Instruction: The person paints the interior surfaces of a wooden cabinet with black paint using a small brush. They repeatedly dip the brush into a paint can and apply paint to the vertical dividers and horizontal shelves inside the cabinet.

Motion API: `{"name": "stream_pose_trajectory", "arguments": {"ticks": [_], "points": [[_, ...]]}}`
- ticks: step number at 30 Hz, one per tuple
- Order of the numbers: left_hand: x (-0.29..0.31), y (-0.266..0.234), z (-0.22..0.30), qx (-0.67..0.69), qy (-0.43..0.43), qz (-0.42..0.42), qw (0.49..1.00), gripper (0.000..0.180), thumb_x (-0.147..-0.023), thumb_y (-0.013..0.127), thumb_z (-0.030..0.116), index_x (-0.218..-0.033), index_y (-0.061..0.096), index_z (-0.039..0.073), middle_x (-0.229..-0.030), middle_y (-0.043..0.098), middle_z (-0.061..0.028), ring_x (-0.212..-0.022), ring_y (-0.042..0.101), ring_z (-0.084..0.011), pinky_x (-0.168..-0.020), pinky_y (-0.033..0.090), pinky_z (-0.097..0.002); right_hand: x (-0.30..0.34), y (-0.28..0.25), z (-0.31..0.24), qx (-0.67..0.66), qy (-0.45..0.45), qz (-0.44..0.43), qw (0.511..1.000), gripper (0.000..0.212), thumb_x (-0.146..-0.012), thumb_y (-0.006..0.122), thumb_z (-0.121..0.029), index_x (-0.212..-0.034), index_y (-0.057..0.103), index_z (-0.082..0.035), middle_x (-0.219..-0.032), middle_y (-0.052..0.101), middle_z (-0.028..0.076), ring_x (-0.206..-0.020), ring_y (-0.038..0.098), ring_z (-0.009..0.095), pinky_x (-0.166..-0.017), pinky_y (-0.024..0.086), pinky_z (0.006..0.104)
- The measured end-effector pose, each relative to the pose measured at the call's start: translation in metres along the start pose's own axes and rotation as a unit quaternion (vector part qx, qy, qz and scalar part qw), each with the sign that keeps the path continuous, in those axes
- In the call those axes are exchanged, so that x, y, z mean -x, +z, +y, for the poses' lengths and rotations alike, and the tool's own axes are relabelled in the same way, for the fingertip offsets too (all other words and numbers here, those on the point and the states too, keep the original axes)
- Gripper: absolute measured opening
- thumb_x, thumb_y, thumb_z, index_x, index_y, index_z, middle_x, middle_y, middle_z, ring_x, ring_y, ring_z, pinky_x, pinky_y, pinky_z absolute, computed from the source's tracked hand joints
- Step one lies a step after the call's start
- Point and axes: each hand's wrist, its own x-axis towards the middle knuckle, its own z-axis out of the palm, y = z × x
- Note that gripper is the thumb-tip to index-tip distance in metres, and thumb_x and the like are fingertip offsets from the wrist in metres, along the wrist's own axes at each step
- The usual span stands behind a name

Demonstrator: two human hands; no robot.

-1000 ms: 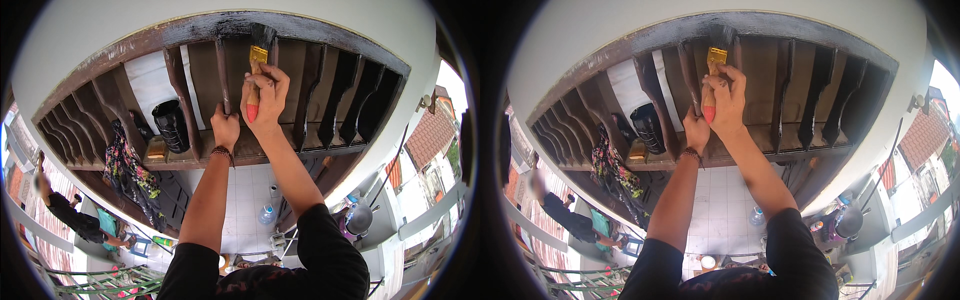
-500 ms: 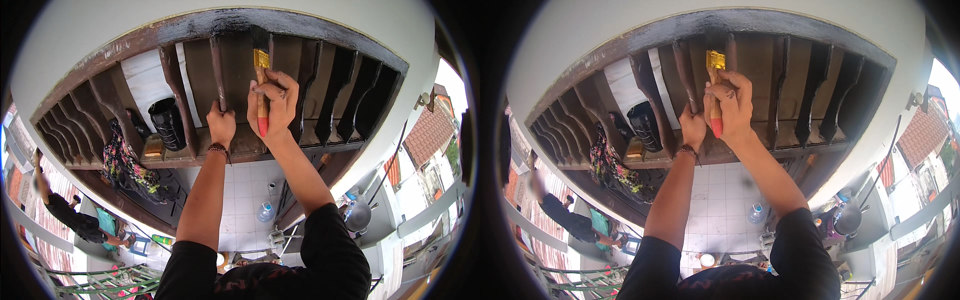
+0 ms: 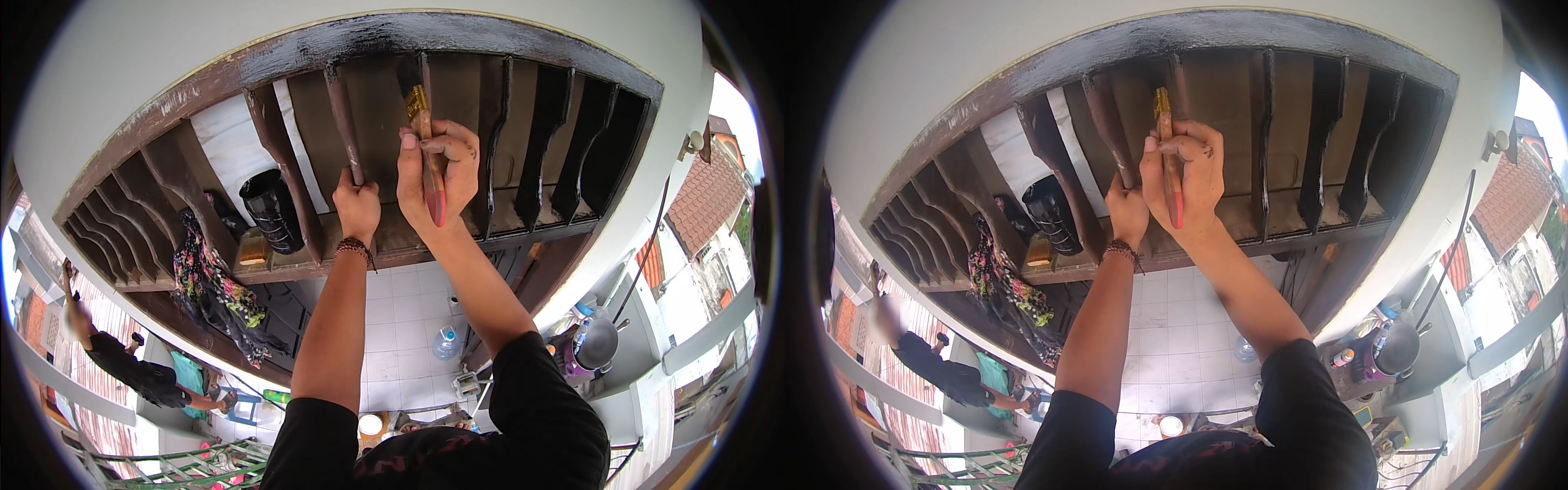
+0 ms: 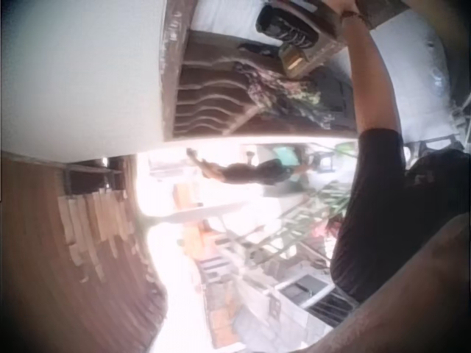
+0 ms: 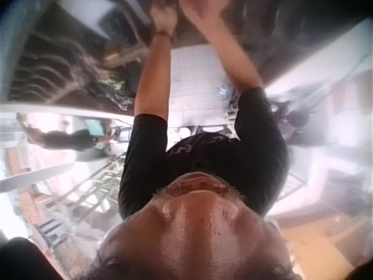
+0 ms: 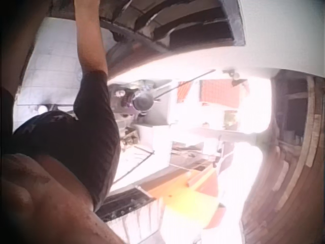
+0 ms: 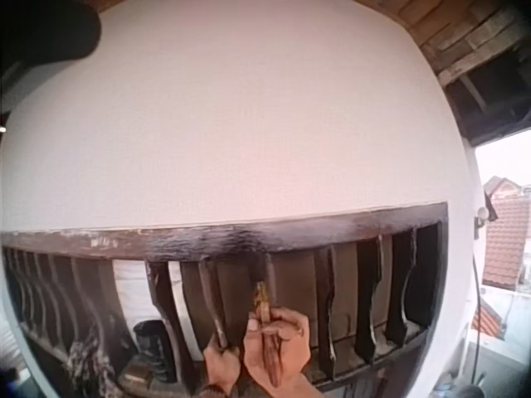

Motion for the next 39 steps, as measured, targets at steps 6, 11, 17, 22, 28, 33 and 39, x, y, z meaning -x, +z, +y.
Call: {"name": "stream_pose_trajectory", "arguments": {"ticks": [6,11,17,22,28,33,39], "points": [[0.001,-0.003,0.005,-0.001,0.039,-0.020,0.999,0.034,-0.087,0.064,0.024,-0.098,0.060,-0.008,-0.079,0.069,-0.0168,-0.074,0.068,-0.0235,-0.071,0.052,-0.0355,0.006,0.018,-0.009,-0.015,0.028,-0.051,0.998,0.027,-0.077,0.074,0.005,-0.095,0.056,-0.003,-0.095,0.063,0.016,-0.085,0.064,0.027,-0.067,0.054,0.0330],[0.001,-0.001,0.004,0.025,-0.013,-0.023,0.999,0.033,-0.087,0.063,0.020,-0.101,0.060,-0.009,-0.078,0.068,-0.0164,-0.071,0.064,-0.0193,-0.070,0.051,-0.0331,-0.010,0.015,-0.008,-0.034,0.026,-0.049,0.998,0.026,-0.078,0.073,0.006,-0.095,0.057,-0.005,-0.094,0.063,0.015,-0.081,0.064,0.026,-0.065,0.053,0.0325],[-0.002,0.000,0.000,0.001,0.016,-0.033,0.999,0.023,-0.079,0.056,0.005,-0.098,0.060,-0.008,-0.072,0.067,-0.0152,-0.066,0.062,-0.0186,-0.068,0.050,-0.0332,-0.010,0.011,-0.005,0.073,-0.010,0.039,0.997,0.026,-0.077,0.070,0.009,-0.095,0.056,-0.004,-0.099,0.060,0.015,-0.077,0.062,0.024,-0.065,0.052,0.0325],[0.002,0.002,0.006,-0.031,0.082,-0.004,0.996,0.021,-0.080,0.057,0.005,-0.096,0.059,-0.009,-0.075,0.067,-0.0187,-0.071,0.064,-0.0203,-0.071,0.051,-0.0345,-0.004,0.038,-0.031,-0.119,0.029,-0.111,0.986,0.028,-0.077,0.066,0.006,-0.101,0.058,-0.007,-0.104,0.056,0.018,-0.089,0.063,0.032,-0.066,0.053,0.0390],[-0.004,-0.001,-0.010,-0.012,0.042,-0.022,0.999,0.025,-0.085,0.064,0.014,-0.098,0.060,-0.007,-0.080,0.069,-0.0201,-0.076,0.068,-0.0225,-0.073,0.051,-0.0347,-0.025,0.016,-0.011,0.055,0.047,0.042,0.996,0.025,-0.079,0.068,0.010,-0.094,0.055,-0.004,-0.094,0.059,0.014,-0.081,0.061,0.025,-0.065,0.050,0.0331],[-0.005,-0.002,-0.009,-0.025,0.055,-0.029,0.998,0.034,-0.084,0.070,0.022,-0.098,0.059,-0.007,-0.078,0.069,-0.0195,-0.076,0.069,-0.0216,-0.072,0.051,-0.0340,-0.016,0.025,-0.034,-0.078,0.065,-0.025,0.995,0.023,-0.082,0.067,0.009,-0.096,0.054,-0.004,-0.101,0.056,0.014,-0.082,0.065,0.023,-0.067,0.053,0.0300],[-0.003,-0.002,-0.008,-0.031,0.065,-0.027,0.997,0.020,-0.082,0.059,0.006,-0.096,0.059,-0.009,-0.080,0.070,-0.0208,-0.076,0.069,-0.0207,-0.071,0.052,-0.0343,-0.005,0.028,-0.014,0.040,0.089,0.004,0.995,0.024,-0.083,0.069,0.006,-0.099,0.054,-0.003,-0.107,0.055,0.016,-0.084,0.068,0.022,-0.068,0.058,0.0298]]}}
